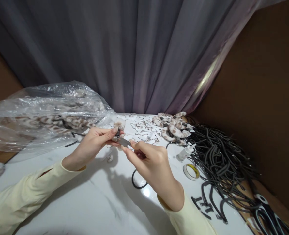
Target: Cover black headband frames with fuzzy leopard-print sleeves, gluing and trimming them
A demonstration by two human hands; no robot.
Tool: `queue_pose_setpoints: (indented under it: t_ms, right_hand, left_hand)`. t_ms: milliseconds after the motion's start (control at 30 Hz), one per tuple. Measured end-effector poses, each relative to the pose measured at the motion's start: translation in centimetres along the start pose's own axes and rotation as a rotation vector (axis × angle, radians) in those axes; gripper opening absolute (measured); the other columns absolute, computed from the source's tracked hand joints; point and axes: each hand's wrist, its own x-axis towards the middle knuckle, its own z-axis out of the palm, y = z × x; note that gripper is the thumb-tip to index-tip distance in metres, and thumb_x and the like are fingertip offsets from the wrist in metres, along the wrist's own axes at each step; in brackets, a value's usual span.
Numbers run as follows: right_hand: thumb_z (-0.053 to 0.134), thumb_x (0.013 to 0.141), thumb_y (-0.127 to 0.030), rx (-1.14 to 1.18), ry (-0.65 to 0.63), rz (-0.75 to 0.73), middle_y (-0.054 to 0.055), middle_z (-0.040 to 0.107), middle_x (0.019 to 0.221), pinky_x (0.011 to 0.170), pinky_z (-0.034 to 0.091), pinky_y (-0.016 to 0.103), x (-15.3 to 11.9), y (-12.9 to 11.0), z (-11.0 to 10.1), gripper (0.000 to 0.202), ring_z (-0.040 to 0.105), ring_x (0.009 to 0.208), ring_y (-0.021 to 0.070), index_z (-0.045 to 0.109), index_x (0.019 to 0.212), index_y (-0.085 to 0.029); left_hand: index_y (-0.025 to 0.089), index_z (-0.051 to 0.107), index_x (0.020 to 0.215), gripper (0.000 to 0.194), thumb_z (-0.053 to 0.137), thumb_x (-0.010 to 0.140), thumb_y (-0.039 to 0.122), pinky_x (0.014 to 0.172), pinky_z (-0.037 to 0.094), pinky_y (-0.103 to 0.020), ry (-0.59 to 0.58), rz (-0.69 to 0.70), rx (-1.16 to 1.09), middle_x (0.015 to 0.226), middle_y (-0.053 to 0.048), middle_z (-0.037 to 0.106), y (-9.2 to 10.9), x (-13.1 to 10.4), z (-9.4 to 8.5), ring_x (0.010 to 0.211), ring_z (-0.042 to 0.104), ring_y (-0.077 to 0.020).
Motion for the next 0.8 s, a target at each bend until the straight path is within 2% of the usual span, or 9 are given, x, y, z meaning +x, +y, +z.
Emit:
queue_pose_setpoints:
  t_ms: [133, 400, 567, 800]
  right_hand:
    - [0.061, 0.079, -0.018, -0.006, -0.001, 0.002, -0.005, 0.043, 0.044, 0.038, 0.027, 0.016, 0.0, -0.1, 0.1, 0.024, 0.033, 0.039, 0.004, 0.051, 0.058, -0.015]
    - [0.06, 0.079, -0.013, -0.039, 0.017, -0.074, -0.007, 0.038, 0.044, 0.037, 0.025, 0.015, 0.0, -0.3, 0.4, 0.027, 0.033, 0.037, 0.0027, 0.047, 0.056, -0.015]
    - [0.058, 0.081, -0.013, -0.096, 0.044, -0.104, -0.008, 0.035, 0.045, 0.039, 0.028, 0.015, -0.2, -0.5, 0.9, 0.03, 0.033, 0.038, 0.0032, 0.042, 0.056, -0.017]
    - [0.055, 0.084, -0.016, -0.178, 0.142, -0.039, -0.006, 0.042, 0.047, 0.04, 0.027, 0.018, -1.1, -1.3, 2.6, 0.031, 0.039, 0.041, 0.0046, 0.038, 0.058, -0.018]
  left_hand:
    - [0.014, 0.075, 0.083, 0.033, 0.06, 0.08, 0.044, 0.069, 0.055, -0.023, 0.021, 0.015, 0.036, 0.078, -0.007, 0.073, 0.0, -0.1, 0.2, 0.071, 0.068, -0.0159]
    - [0.013, 0.074, 0.082, 0.035, 0.059, 0.08, 0.044, 0.068, 0.054, -0.023, 0.046, 0.027, 0.093, 0.075, -0.007, 0.073, 0.2, -0.4, 0.4, 0.069, 0.067, -0.0159]
    - [0.012, 0.074, 0.079, 0.036, 0.06, 0.079, 0.045, 0.069, 0.054, -0.024, 0.083, 0.014, 0.055, 0.074, -0.007, 0.072, 0.0, -0.5, 0.7, 0.069, 0.067, -0.0165]
    - [0.011, 0.074, 0.076, 0.034, 0.064, 0.076, 0.044, 0.068, 0.053, -0.022, 0.197, 0.066, -0.042, 0.072, -0.005, 0.071, -0.9, -0.5, 1.6, 0.068, 0.064, -0.0141]
